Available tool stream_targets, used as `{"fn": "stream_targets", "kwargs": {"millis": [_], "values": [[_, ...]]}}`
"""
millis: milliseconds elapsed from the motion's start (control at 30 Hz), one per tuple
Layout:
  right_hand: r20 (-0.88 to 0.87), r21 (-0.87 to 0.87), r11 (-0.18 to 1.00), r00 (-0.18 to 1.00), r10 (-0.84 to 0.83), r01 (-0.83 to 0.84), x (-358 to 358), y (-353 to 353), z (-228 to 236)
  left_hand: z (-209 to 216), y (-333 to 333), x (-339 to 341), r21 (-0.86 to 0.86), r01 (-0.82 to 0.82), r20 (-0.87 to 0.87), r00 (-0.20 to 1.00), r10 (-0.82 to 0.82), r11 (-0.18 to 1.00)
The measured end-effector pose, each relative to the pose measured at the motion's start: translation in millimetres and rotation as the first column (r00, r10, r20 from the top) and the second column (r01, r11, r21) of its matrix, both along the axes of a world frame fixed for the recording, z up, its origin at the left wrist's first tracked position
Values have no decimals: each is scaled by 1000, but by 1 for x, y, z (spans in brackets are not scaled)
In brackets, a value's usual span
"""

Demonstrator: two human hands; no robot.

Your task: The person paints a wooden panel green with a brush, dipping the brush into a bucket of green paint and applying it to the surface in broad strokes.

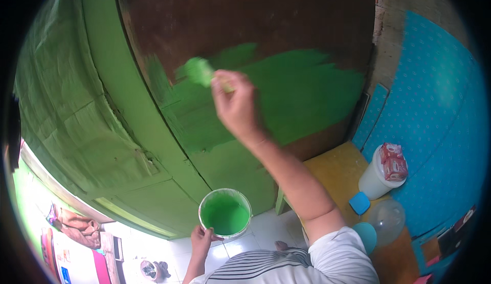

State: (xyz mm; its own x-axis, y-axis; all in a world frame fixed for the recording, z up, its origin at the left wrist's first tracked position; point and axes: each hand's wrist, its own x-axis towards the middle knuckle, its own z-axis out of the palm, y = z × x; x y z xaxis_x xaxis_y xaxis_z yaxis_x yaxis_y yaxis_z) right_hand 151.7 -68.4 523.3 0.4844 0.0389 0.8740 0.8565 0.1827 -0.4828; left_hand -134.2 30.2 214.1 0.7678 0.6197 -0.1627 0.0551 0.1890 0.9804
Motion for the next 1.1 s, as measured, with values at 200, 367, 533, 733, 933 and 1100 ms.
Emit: {"fn": "stream_targets", "kwargs": {"millis": [200,367,533,733,933,1100], "values": [[-104,25,979,974,-199,203,56,-107,6,-10,2,11,292,-16,-37,999,28,956],[-236,-156,986,966,-100,64,4,-121,-13,9,2,15,144,-13,-35,999,18,990],[-465,-608,741,884,-39,-287,-71,-94,-89,21,-10,23,92,-7,40,999,3,996],[-334,-905,296,941,-49,-305,-80,-25,-202,30,-22,23,95,-25,14,1000,24,995],[-175,-981,98,983,-59,-169,-81,5,-257,37,-20,13,153,-30,-34,999,35,988],[-236,-954,198,971,-26,-226,-89,7,-235,29,-12,6,133,-73,-24,997,76,988]]}}
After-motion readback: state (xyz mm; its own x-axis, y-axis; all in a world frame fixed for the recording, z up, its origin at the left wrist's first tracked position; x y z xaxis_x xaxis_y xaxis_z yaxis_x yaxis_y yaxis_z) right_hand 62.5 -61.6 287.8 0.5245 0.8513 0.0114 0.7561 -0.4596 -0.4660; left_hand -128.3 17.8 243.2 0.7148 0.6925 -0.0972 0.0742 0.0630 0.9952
